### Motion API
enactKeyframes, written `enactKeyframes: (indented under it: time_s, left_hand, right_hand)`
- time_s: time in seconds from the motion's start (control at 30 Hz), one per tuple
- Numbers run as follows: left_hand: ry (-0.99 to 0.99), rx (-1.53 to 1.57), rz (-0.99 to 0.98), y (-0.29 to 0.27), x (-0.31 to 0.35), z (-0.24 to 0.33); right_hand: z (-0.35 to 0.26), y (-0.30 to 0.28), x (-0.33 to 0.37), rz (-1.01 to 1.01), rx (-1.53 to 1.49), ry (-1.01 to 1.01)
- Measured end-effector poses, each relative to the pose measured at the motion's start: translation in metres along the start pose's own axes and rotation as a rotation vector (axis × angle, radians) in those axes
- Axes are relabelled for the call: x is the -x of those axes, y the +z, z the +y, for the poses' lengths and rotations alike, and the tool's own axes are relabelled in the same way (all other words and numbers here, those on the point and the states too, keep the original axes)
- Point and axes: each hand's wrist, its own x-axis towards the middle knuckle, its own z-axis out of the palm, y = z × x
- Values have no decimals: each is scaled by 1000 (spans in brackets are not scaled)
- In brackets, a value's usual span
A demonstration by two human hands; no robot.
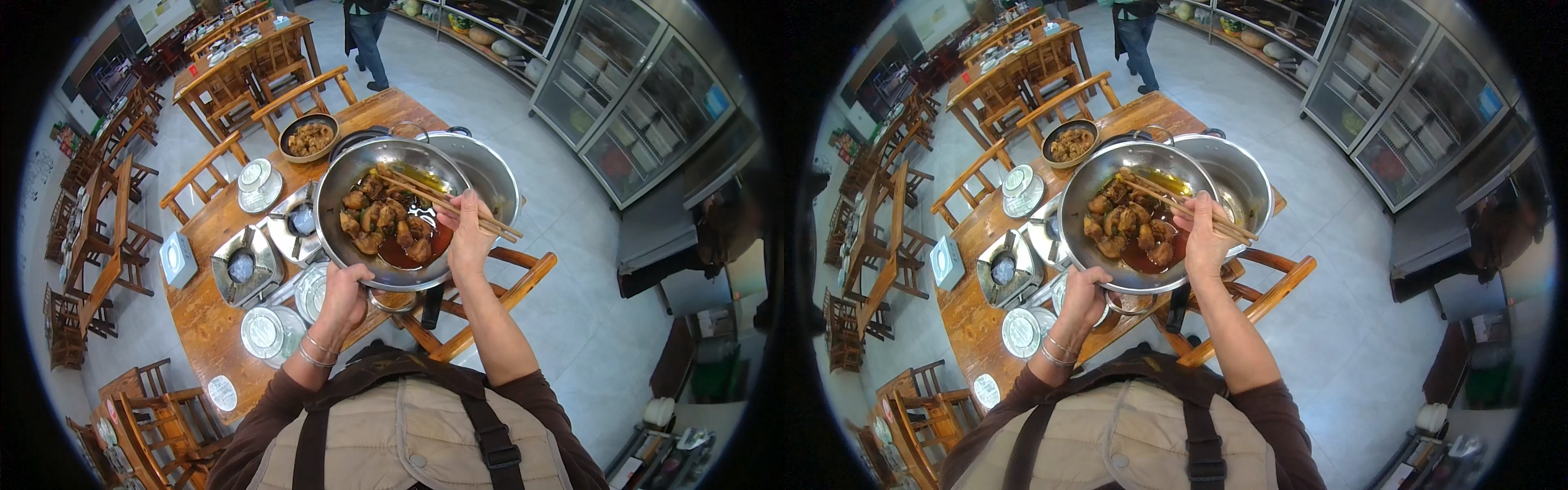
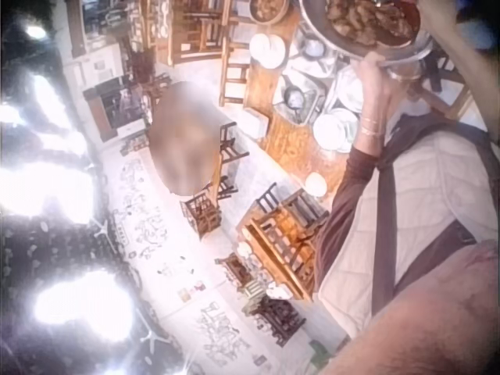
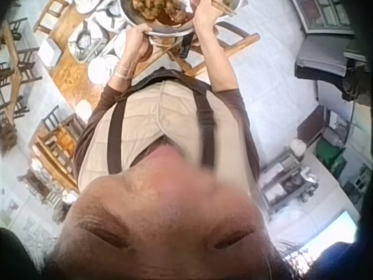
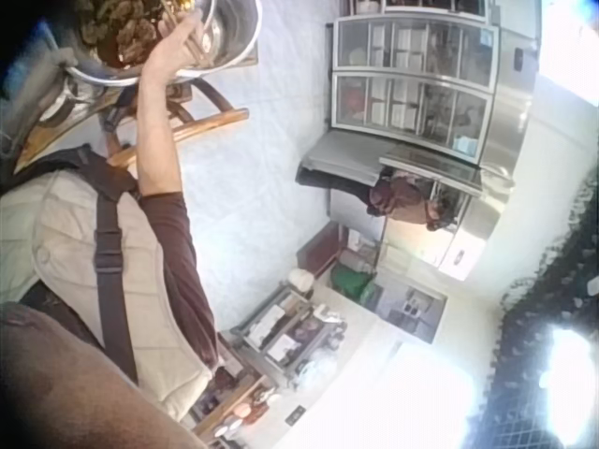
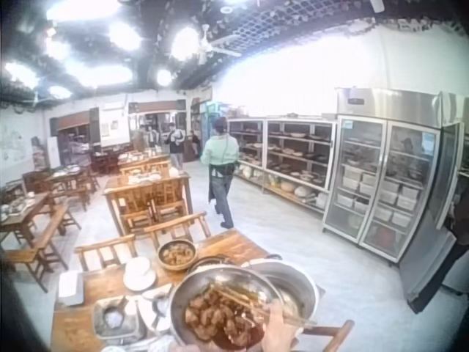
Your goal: The person uses chopsticks to transfer cooked meat from a metal bowl into a larger pot, then carries the pot to a sink and adds water. The person walks between a dining area and a commercial kitchen while handling the bowl and pot.
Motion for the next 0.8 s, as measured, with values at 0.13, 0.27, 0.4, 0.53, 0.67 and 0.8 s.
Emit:
enactKeyframes:
  time_s: [0.13,0.27,0.4,0.53,0.67,0.8]
  left_hand:
    - [-8,-4,-3,-10,-5,-2]
    - [13,-18,5,-14,-7,-2]
    - [23,3,47,-4,-6,2]
    - [14,19,19,-3,-6,0]
    - [8,10,38,-4,-7,-1]
    - [-8,25,27,-5,-3,3]
  right_hand:
    - [-29,-5,2,-102,147,-72]
    - [-82,-22,23,-239,398,-46]
    - [-79,-33,52,-426,532,-121]
    - [-45,-31,62,-460,691,-511]
    - [-35,-30,74,-543,825,-876]
    - [-29,-45,71,-454,731,-728]
